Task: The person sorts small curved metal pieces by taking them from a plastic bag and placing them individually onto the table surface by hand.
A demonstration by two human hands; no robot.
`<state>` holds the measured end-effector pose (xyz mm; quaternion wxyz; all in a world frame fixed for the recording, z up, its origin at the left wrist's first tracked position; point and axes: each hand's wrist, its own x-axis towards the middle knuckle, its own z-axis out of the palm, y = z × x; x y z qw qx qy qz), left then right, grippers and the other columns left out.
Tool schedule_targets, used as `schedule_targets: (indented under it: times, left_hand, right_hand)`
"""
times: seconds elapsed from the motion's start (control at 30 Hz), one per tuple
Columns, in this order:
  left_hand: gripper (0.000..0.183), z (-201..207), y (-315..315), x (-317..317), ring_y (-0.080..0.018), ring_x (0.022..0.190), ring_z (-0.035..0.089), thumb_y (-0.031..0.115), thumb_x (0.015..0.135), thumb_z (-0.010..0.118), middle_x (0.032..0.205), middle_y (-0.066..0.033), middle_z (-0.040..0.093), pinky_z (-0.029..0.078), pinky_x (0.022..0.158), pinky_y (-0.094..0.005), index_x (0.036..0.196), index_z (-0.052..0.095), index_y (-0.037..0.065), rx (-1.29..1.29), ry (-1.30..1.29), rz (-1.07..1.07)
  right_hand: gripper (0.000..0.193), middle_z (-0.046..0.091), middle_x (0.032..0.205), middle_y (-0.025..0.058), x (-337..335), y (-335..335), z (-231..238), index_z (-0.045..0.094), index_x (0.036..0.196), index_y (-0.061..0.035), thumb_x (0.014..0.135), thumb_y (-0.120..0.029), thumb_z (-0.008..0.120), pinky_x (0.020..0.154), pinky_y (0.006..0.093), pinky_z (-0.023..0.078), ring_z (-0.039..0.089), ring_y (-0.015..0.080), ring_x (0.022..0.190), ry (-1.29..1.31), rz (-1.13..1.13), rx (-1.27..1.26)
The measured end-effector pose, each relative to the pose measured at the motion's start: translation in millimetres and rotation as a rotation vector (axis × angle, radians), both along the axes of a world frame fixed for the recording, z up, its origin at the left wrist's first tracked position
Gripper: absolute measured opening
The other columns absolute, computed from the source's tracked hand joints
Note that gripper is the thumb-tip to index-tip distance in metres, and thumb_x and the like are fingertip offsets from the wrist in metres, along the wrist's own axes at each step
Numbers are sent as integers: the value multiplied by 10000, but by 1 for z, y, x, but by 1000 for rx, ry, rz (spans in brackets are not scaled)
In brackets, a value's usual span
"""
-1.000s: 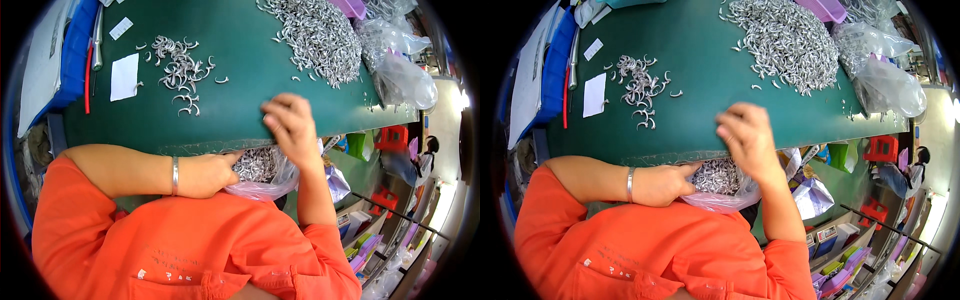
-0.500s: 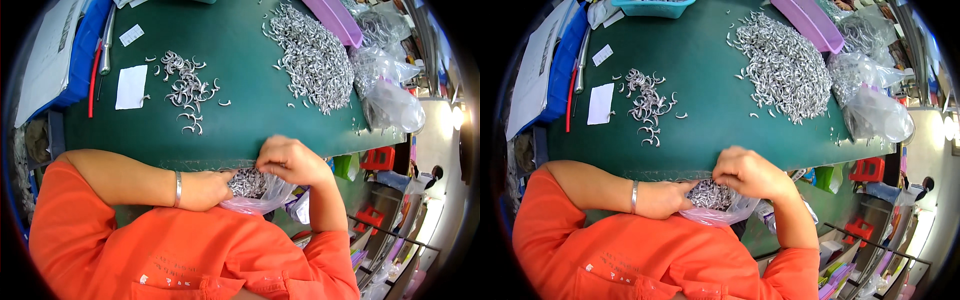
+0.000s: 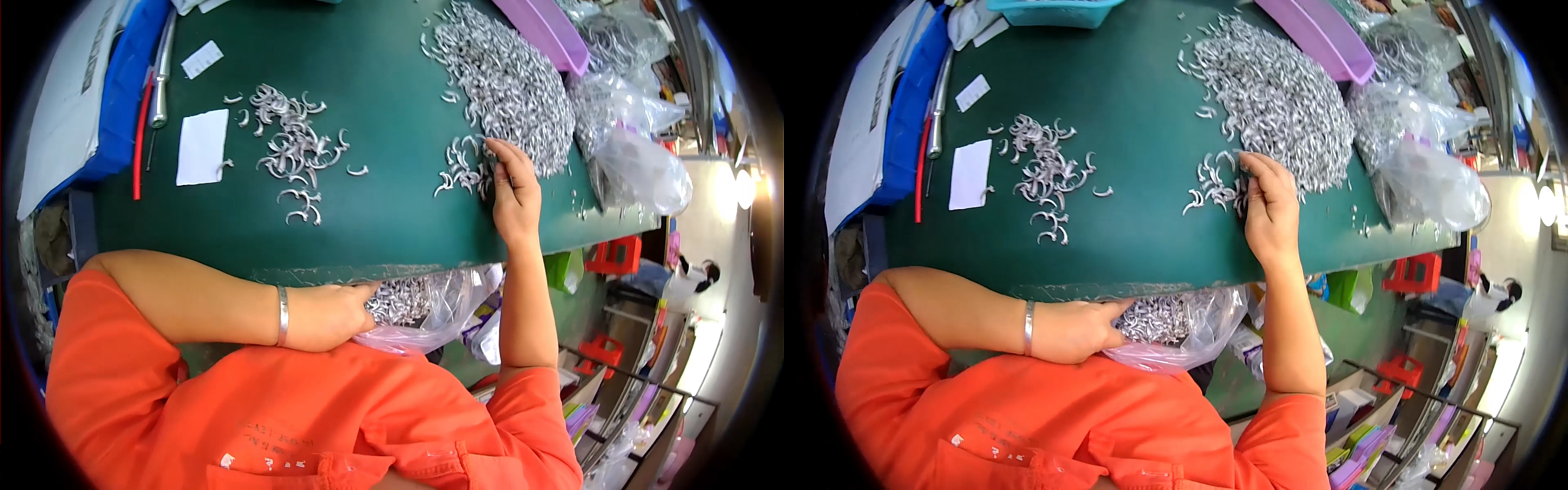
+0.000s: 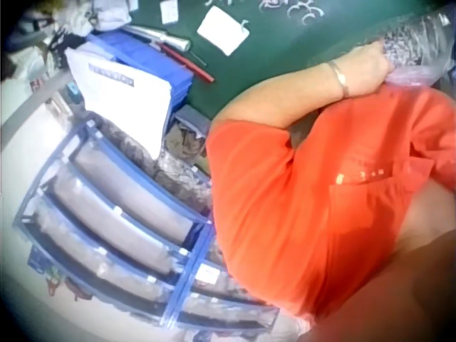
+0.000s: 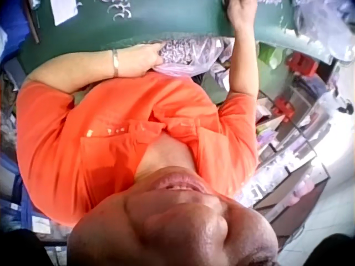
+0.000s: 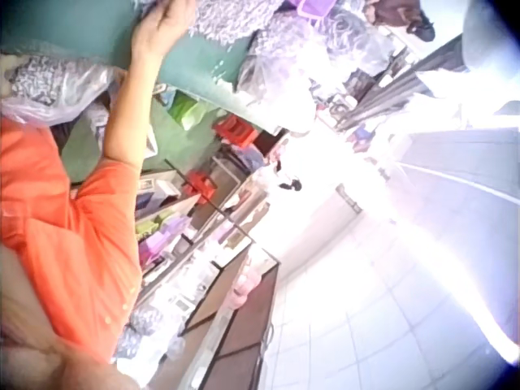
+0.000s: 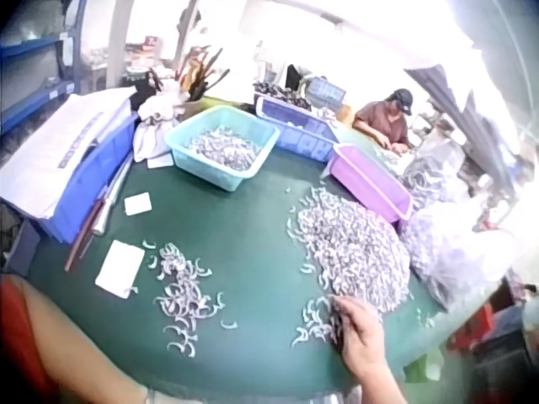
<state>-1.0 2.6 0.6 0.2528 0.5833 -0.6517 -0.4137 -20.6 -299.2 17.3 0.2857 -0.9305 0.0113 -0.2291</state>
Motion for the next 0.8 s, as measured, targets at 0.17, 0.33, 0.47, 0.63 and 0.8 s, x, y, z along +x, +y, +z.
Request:
schedule_targets:
  times: [0.17, 0.33, 0.47, 0.63, 0.8]
  left_hand:
    - [340, -4, 1, 1, -486, 1059, 576, 26, 743, 609, 1380, -417, 308, 492, 934, -442, 1080, 654, 23, -65, -56, 11]
    - [322, -2, -3, 2, -493, 1107, 555, 38, 741, 620, 1386, -415, 316, 492, 940, -443, 1059, 672, 24, 5, -17, 25]
    - [310, 1, -1, 1, -494, 1122, 547, 28, 738, 620, 1382, -419, 318, 495, 936, -443, 1042, 678, 20, -16, -30, 48]
    - [225, 0, 0, 0, -464, 1039, 579, 16, 721, 611, 1249, -383, 423, 484, 915, -467, 940, 650, -16, -85, -12, 87]
    - [229, 1, -2, 1, -472, 1038, 579, 8, 717, 613, 1295, -407, 392, 487, 914, -464, 943, 644, -12, -94, -26, 82]
  right_hand:
    - [370, 603, 1228, 153, -30, 36, 1, 640, 1164, -25, 845, 95, 496, 1013, 383, 393, 532, 334, 1144, 84, 49, 95]
    - [405, 601, 1231, 165, -47, 45, 8, 625, 1179, -8, 817, 113, 489, 1003, 400, 408, 542, 357, 1140, 123, 135, 36]
    - [471, 603, 1223, 180, -72, 46, 12, 624, 1172, 7, 745, 141, 481, 993, 410, 422, 552, 364, 1134, 62, 134, -76]
    - [296, 633, 1053, 153, -99, 52, 14, 669, 1051, -6, 795, 108, 574, 842, 352, 484, 601, 290, 957, 1, -167, 36]
    - [171, 631, 881, 106, -92, 72, -4, 690, 914, -21, 751, 24, 716, 715, 354, 476, 586, 276, 773, -54, -110, -25]
